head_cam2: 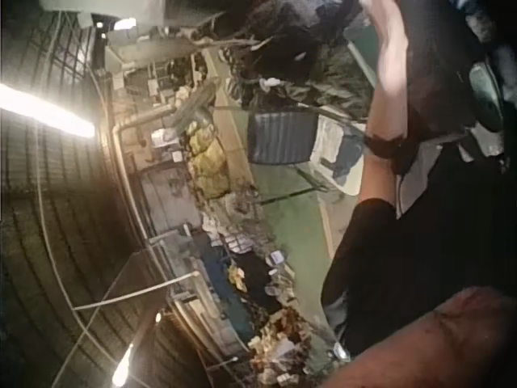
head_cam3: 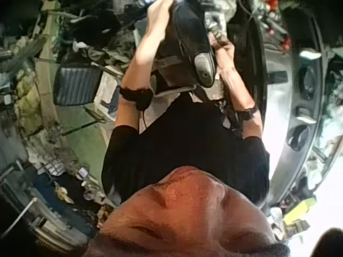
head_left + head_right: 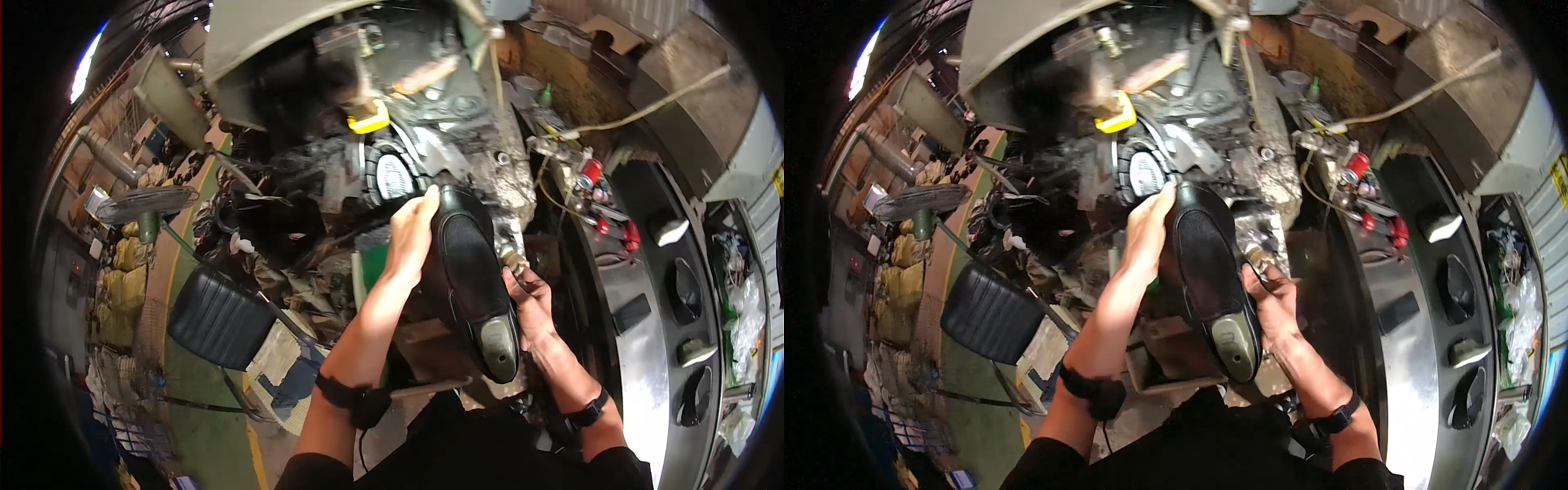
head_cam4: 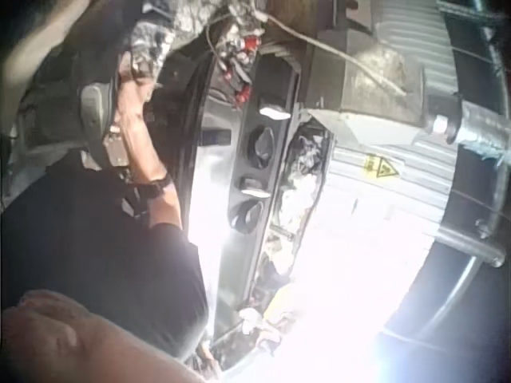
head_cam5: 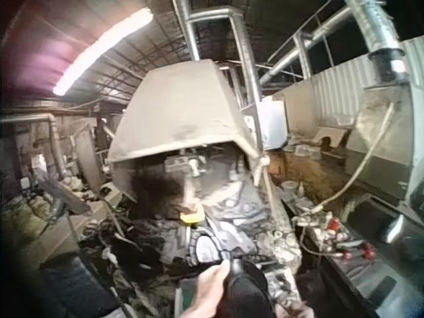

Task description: Operating a toe-lasting machine to secure shoe uppers onto lasts in a footwear manufacturing setting.

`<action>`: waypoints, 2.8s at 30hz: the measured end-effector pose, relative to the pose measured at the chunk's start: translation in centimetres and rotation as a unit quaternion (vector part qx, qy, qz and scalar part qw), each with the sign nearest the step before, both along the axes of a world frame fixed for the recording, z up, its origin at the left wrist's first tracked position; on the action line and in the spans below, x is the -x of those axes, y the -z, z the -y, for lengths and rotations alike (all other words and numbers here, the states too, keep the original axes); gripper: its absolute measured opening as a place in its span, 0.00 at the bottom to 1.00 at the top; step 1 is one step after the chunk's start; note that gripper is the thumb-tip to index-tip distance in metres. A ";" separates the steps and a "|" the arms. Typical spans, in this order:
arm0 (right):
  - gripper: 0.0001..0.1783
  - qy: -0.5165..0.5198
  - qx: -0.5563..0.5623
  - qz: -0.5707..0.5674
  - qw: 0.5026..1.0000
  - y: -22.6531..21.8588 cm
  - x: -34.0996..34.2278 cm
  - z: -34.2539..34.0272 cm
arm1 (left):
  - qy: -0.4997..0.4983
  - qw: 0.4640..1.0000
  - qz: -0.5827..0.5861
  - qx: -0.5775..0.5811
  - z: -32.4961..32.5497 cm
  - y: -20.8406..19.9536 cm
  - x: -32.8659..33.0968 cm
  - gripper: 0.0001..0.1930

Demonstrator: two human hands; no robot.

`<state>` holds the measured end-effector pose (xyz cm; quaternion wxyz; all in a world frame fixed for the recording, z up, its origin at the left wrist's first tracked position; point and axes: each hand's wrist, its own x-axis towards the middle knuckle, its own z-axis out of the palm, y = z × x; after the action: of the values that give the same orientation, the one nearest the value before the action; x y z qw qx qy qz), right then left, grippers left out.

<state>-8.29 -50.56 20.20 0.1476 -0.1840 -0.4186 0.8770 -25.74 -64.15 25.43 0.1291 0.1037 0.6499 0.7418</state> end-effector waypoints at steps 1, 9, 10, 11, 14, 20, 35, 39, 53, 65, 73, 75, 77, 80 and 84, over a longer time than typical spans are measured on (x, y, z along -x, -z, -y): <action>0.14 -0.009 0.026 -0.015 1.000 -0.3 1.8 1.3 | -0.033 0.999 -0.022 0.033 2.6 -0.4 0.8 0.21; 0.24 -0.007 0.090 -0.027 0.996 0.1 13.7 7.0 | -0.127 0.921 0.284 -0.233 9.1 0.1 -1.5 0.20; 0.28 -0.006 0.082 -0.014 0.996 0.3 14.6 7.2 | -0.118 0.905 0.294 -0.285 9.1 0.2 -1.2 0.19; 0.30 -0.014 0.077 -0.007 0.997 0.5 15.5 7.1 | -0.125 0.904 0.302 -0.277 8.9 0.3 -0.5 0.19; 0.33 -0.032 0.097 -0.005 0.995 1.1 17.6 6.8 | -0.164 0.902 0.312 -0.248 8.1 1.2 2.1 0.22; 0.39 0.016 0.061 0.027 0.998 2.9 20.7 5.9 | -0.175 0.855 0.366 -0.322 6.8 3.8 6.1 0.18; 0.33 0.041 -0.056 0.059 0.996 4.0 22.6 4.9 | -0.201 0.830 0.394 -0.341 5.1 7.1 7.9 0.19; 0.33 0.040 -0.155 0.070 0.985 5.6 23.1 4.6 | -0.251 0.845 0.367 -0.299 4.4 7.6 8.3 0.17; 0.40 0.089 -0.187 0.104 0.973 6.9 23.9 4.2 | -0.322 0.872 0.267 -0.253 3.3 10.6 9.0 0.14; 0.51 0.044 0.007 0.061 0.997 6.4 23.0 4.4 | -0.261 0.870 0.335 -0.252 5.0 9.1 8.7 0.14; 0.28 -0.041 0.017 0.058 0.997 5.9 19.0 -1.1 | -0.377 0.911 -0.137 0.097 20.2 20.7 8.4 0.16; 0.26 -0.025 -0.048 0.044 0.998 7.5 17.7 -3.8 | -0.372 0.899 -0.131 0.189 24.9 24.0 8.3 0.23; 0.18 0.112 -0.183 0.162 0.963 10.4 16.9 -7.0 | -0.364 0.897 -0.123 0.220 27.1 27.0 7.9 0.25; 0.25 0.106 -0.182 0.229 0.950 16.2 15.7 -11.5 | -0.270 0.921 -0.081 0.269 26.7 29.7 7.2 0.31; 0.37 0.026 -0.223 0.218 0.950 22.9 14.5 -12.8 | -0.212 0.918 -0.139 0.303 23.7 31.4 7.4 0.29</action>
<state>-22.78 -37.78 -2.71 0.1128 -0.3437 -0.6207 0.6956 -33.16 -87.84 -5.92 -0.0982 0.0215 0.8617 0.4974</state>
